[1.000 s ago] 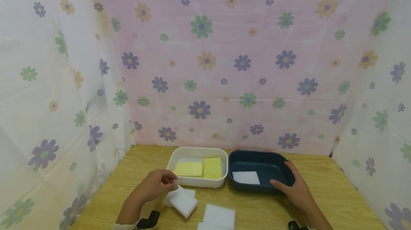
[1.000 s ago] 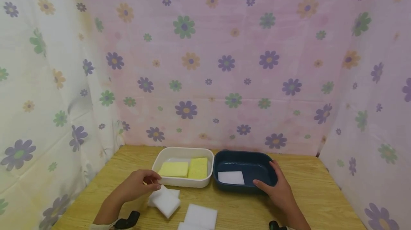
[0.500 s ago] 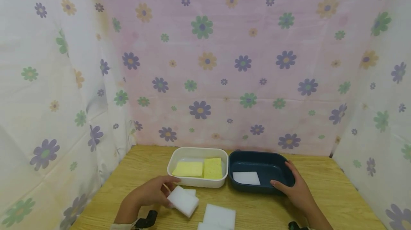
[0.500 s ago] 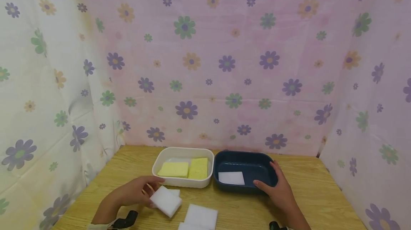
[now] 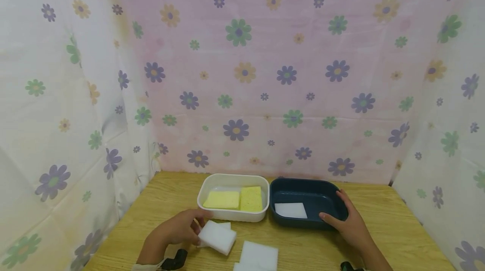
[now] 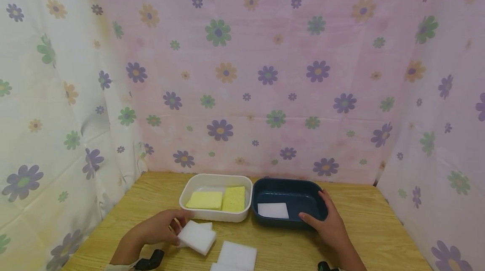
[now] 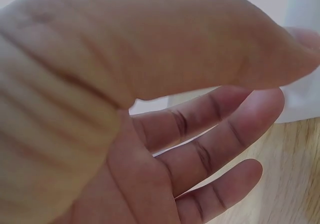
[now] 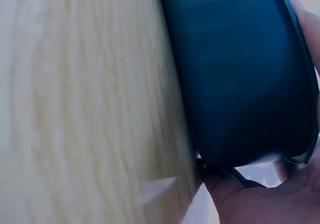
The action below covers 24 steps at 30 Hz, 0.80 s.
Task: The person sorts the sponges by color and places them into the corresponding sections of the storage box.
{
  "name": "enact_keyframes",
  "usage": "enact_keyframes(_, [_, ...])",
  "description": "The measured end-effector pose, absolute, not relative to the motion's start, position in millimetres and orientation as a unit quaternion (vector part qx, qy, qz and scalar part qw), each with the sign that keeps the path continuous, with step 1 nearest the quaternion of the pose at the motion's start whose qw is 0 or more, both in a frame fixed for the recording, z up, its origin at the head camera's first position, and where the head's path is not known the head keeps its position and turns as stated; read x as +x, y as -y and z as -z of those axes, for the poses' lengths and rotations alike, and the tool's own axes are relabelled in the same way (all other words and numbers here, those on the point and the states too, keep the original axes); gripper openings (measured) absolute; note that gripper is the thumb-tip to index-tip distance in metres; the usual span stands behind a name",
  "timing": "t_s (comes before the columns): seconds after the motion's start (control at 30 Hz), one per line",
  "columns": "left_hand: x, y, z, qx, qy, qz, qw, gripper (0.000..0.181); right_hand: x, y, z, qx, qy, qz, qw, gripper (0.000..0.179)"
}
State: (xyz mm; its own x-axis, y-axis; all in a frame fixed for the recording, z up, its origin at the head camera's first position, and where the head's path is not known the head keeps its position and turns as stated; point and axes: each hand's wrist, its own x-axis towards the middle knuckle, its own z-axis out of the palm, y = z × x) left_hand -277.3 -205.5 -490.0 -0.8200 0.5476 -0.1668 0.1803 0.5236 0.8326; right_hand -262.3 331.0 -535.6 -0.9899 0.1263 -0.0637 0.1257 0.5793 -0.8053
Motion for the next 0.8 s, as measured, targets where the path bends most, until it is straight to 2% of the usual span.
enact_keyframes(0.23, [-276.5, 203.5, 487.9, 0.212, -0.861, -0.418, 0.197, 0.062, -262.7, -331.2, 534.3, -0.071, 0.89, -0.45, -0.004, 0.116])
enact_keyframes(0.8, [-275.5, 203.2, 484.1, 0.218, -0.862, -0.415, 0.194, 0.058, -260.6, -329.4, 531.1, -0.075, 0.89, -0.449, -0.01, 0.116])
